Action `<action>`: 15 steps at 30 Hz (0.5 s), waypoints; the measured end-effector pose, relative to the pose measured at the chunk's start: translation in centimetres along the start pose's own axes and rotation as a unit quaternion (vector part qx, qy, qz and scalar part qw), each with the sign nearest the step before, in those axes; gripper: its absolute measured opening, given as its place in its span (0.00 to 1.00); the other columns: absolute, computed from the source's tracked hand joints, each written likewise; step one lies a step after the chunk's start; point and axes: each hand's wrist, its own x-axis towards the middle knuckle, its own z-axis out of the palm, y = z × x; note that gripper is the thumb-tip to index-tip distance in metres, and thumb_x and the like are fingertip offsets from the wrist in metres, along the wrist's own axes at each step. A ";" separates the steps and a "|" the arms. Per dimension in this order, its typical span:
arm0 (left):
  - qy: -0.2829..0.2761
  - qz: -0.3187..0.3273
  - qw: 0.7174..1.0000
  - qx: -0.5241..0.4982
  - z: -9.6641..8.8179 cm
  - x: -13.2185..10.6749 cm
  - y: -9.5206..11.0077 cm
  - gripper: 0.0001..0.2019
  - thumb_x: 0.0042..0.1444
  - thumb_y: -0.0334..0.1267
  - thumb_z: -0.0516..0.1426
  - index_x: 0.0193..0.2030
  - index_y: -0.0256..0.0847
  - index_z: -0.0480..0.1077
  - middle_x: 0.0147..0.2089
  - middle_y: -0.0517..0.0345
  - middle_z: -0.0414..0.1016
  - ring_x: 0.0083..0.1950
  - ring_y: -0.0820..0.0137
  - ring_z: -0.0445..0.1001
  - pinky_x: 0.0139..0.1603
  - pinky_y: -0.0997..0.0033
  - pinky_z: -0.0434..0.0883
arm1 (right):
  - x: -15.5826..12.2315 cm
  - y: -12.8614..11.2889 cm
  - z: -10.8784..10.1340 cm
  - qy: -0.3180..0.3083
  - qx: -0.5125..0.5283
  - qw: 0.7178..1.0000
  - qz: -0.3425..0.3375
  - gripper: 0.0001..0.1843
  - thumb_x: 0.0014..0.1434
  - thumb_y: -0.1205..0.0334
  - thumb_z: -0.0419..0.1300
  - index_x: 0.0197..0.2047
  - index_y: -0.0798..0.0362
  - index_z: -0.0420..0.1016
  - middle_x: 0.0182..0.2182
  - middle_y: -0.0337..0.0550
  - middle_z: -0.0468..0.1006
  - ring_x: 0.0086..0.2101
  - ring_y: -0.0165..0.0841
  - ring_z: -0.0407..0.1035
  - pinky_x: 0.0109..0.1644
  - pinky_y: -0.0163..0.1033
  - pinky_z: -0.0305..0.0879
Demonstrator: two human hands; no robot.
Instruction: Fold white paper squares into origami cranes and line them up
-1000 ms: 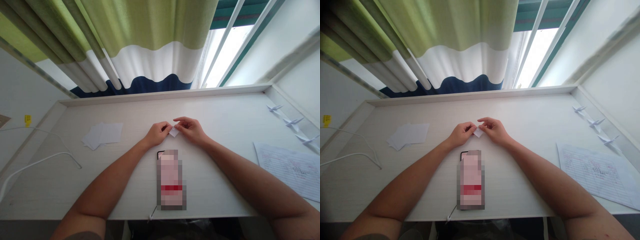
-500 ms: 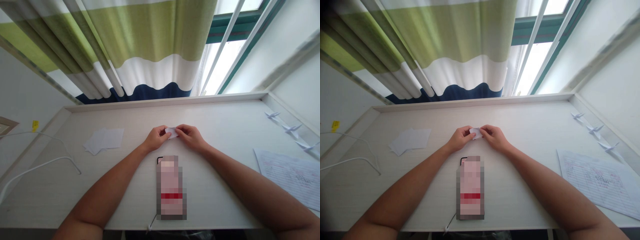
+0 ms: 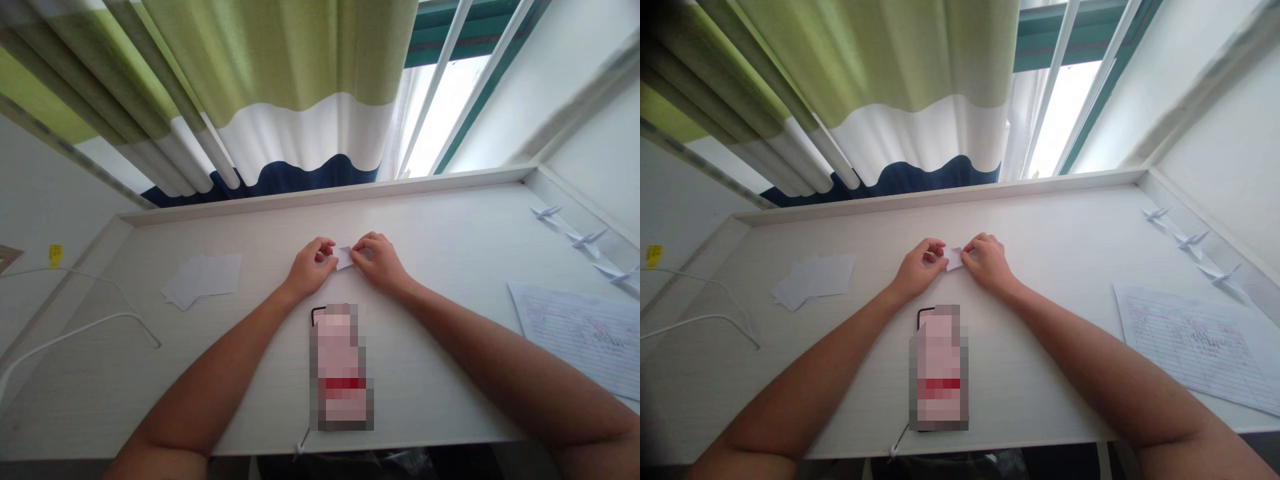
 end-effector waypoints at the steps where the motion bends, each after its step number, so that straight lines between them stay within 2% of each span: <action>1: -0.006 0.021 0.999 0.035 0.0 -0.1 0.0 0.10 0.60 0.31 0.64 0.48 0.43 0.76 0.45 0.56 0.79 0.46 0.66 0.76 0.52 0.63 0.75 | 0.0 0.2 0.2 0.011 -0.020 1.000 -0.005 0.03 0.60 0.64 0.65 0.33 0.48 0.79 0.40 0.48 0.80 0.46 0.48 0.72 0.56 0.57 0.66; 3: -0.019 0.054 0.993 0.101 0.1 -0.2 0.1 0.08 0.61 0.29 0.62 0.45 0.44 0.79 0.46 0.54 0.78 0.51 0.63 0.75 0.58 0.59 0.75 | -0.2 0.5 0.4 0.031 -0.052 0.998 -0.024 0.04 0.60 0.67 0.66 0.37 0.47 0.81 0.42 0.49 0.80 0.49 0.49 0.72 0.57 0.57 0.66; 5: -0.029 0.068 0.986 0.151 0.0 -0.3 0.2 0.09 0.62 0.27 0.60 0.43 0.44 0.81 0.45 0.53 0.77 0.53 0.61 0.74 0.61 0.55 0.74 | -0.5 0.5 0.4 0.033 -0.074 0.994 -0.074 0.08 0.63 0.70 0.63 0.40 0.47 0.82 0.44 0.48 0.82 0.50 0.48 0.72 0.57 0.56 0.66; 9: -0.033 0.068 0.980 0.184 -0.1 -0.4 0.2 0.10 0.61 0.28 0.62 0.44 0.44 0.82 0.45 0.53 0.76 0.54 0.59 0.72 0.62 0.53 0.74 | -0.8 -0.1 -0.3 -0.035 -0.090 0.976 -0.197 0.13 0.68 0.72 0.58 0.43 0.47 0.82 0.45 0.47 0.85 0.48 0.43 0.75 0.55 0.51 0.67; 15: -0.020 0.050 0.982 0.181 -0.1 -0.4 0.2 0.08 0.60 0.28 0.63 0.43 0.43 0.81 0.45 0.53 0.77 0.54 0.59 0.72 0.62 0.53 0.73 | -0.6 -0.2 -0.8 -0.108 -0.099 0.972 -0.184 0.05 0.65 0.64 0.66 0.43 0.50 0.84 0.45 0.48 0.85 0.47 0.44 0.76 0.55 0.51 0.68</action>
